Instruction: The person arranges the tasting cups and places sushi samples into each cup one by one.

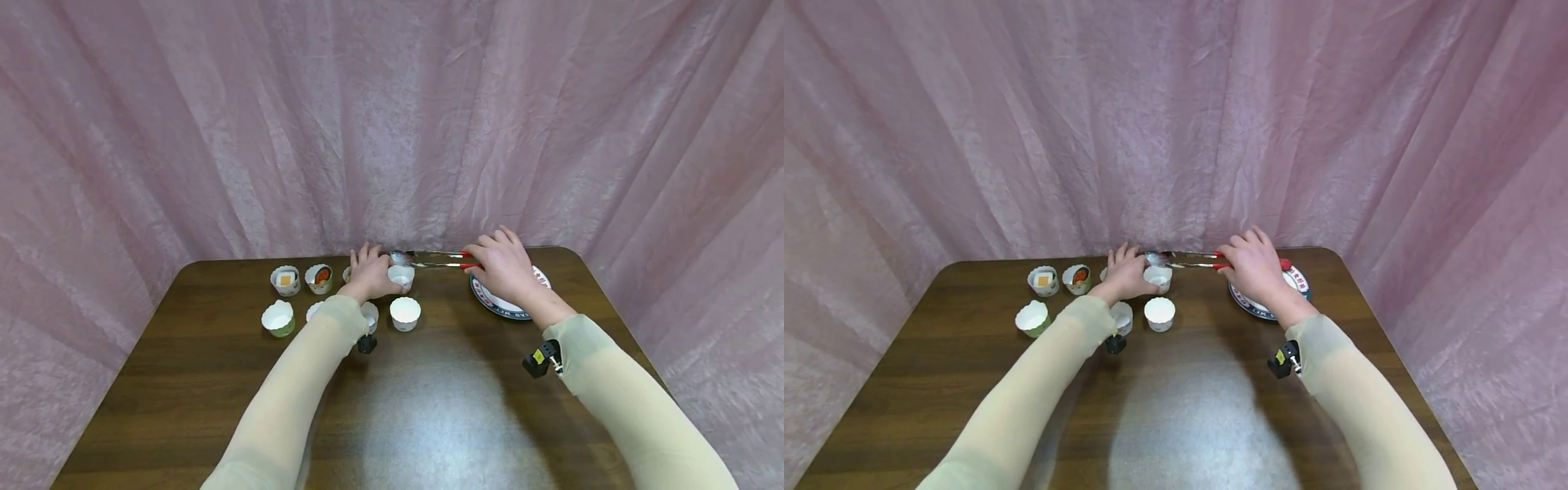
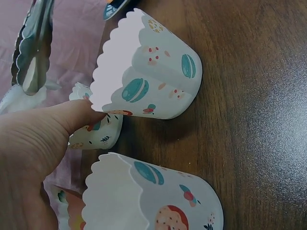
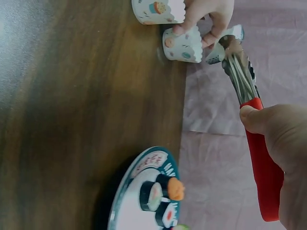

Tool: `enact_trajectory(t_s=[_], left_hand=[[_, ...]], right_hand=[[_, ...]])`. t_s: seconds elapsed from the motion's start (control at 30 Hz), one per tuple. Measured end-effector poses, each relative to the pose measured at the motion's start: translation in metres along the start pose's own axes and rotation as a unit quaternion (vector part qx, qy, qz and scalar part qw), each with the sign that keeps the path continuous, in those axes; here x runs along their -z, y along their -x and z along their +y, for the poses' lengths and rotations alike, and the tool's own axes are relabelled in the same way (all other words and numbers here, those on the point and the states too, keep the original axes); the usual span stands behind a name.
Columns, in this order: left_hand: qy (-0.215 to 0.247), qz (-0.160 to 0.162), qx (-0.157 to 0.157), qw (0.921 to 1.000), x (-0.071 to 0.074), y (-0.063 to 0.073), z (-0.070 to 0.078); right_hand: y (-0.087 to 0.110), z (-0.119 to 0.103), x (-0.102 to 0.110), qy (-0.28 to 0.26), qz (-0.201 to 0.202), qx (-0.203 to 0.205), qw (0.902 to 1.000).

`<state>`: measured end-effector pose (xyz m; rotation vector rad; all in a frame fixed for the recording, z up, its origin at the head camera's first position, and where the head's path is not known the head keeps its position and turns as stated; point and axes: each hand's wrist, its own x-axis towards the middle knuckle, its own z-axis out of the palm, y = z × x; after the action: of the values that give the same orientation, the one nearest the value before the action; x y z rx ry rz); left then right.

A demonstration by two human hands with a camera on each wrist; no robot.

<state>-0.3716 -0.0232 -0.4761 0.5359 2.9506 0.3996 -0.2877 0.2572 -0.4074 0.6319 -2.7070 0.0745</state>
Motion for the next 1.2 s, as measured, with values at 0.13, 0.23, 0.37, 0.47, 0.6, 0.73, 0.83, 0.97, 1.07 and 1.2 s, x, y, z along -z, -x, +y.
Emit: enact_trajectory(t_s=[0.13, 0.23, 0.37, 0.47, 0.6, 0.73, 0.83, 0.97, 1.07, 1.2], left_hand=[[-0.002, -0.009, 0.007, 0.9999, -0.004, -0.004, -0.003], [-0.006, -0.013, 0.008, 0.9999, -0.006, -0.006, -0.004], [-0.009, -0.009, 0.004, 0.9999, -0.003, -0.003, -0.002], [-0.015, -0.008, -0.001, 0.9999, -0.001, 0.0, -0.001], [-0.017, -0.011, -0.005, 0.9998, -0.001, 0.0, 0.0], [-0.012, -0.011, -0.004, 0.9999, 0.0, 0.001, 0.0], [-0.004, -0.011, -0.003, 0.9999, 0.001, 0.003, 0.0], [0.009, -0.01, 0.001, 0.9999, 0.001, 0.003, -0.002], [0.015, -0.011, 0.007, 0.9998, -0.001, 0.001, -0.005], [0.014, -0.012, 0.012, 0.9998, -0.002, 0.001, -0.007]], right_hand=[[0.005, 0.001, -0.009, -0.028, -0.01, -0.029, 0.9992], [0.007, 0.001, -0.014, -0.046, -0.015, -0.042, 0.998], [0.009, -0.002, -0.018, -0.066, -0.021, -0.05, 0.9963], [0.01, -0.003, -0.02, -0.072, -0.028, -0.056, 0.9955], [0.012, -0.004, -0.023, -0.068, -0.037, -0.059, 0.9952], [0.013, -0.005, -0.025, -0.068, -0.04, -0.058, 0.9952], [0.013, -0.006, -0.026, -0.068, -0.04, -0.057, 0.9953], [0.012, -0.006, -0.026, -0.063, -0.046, -0.056, 0.9954], [0.012, -0.005, -0.026, -0.057, -0.048, -0.053, 0.9958], [0.012, -0.005, -0.026, -0.056, -0.045, -0.049, 0.9962]])
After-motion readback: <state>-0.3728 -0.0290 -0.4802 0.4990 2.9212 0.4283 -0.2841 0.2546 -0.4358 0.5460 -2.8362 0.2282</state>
